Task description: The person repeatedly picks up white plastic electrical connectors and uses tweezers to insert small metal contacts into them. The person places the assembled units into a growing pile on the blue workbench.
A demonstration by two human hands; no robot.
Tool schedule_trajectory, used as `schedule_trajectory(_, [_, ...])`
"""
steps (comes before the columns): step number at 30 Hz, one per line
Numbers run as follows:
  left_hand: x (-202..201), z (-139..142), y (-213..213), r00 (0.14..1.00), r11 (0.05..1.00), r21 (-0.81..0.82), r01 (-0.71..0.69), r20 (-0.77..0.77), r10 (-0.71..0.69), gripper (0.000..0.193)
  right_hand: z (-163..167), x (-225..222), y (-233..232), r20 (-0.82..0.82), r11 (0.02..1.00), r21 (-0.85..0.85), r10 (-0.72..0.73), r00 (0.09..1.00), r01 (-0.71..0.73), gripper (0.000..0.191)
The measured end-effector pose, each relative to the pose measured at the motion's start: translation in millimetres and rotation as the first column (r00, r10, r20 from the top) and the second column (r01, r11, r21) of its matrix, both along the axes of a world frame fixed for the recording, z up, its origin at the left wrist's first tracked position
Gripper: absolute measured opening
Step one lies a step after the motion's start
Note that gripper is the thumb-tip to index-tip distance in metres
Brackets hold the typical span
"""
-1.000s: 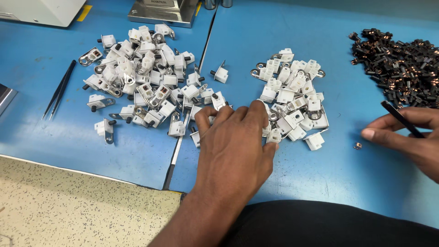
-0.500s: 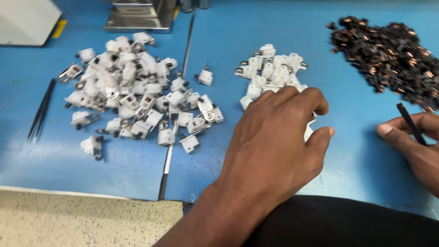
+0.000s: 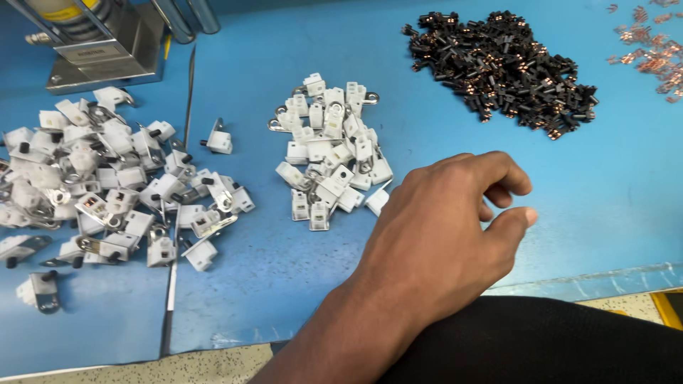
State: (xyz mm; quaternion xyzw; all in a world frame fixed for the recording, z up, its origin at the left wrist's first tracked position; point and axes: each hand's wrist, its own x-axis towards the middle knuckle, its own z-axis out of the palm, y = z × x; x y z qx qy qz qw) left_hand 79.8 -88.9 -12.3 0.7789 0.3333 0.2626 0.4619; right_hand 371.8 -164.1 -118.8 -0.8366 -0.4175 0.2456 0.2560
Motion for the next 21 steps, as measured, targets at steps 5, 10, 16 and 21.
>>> schedule_trajectory(5, [10.1, -6.0, -3.0, 0.988, 0.977, -0.203, 0.06, 0.149, -0.03, 0.048, 8.0, 6.2, 2.4, -0.346, 0.999, 0.013, -0.043, 0.937, 0.051, 0.051])
schedule_trajectory(10, [-20.7, -3.2, 0.0, 0.979, 0.979, -0.197, 0.054, 0.206, -0.013, 0.045, 36.4, -41.4, 9.8, -0.661, 0.999, -0.044, -0.005, 0.751, -0.032, 0.055])
schedule_trajectory(16, [-70.5, 5.9, 8.2, 0.977, 0.919, -0.35, -0.182, 0.038, 0.208, 0.031, 31.0, -86.0, 46.7, 0.006, 0.989, -0.081, 0.124, 0.992, -0.123, 0.043])
schedule_trajectory(21, [-97.3, 7.7, 16.6, 0.966, 0.89, -0.4, -0.218, 0.042, 0.256, 0.038, 12.7, -79.5, 52.9, 0.203, 0.988, -0.065, 0.15, 0.968, -0.14, 0.034])
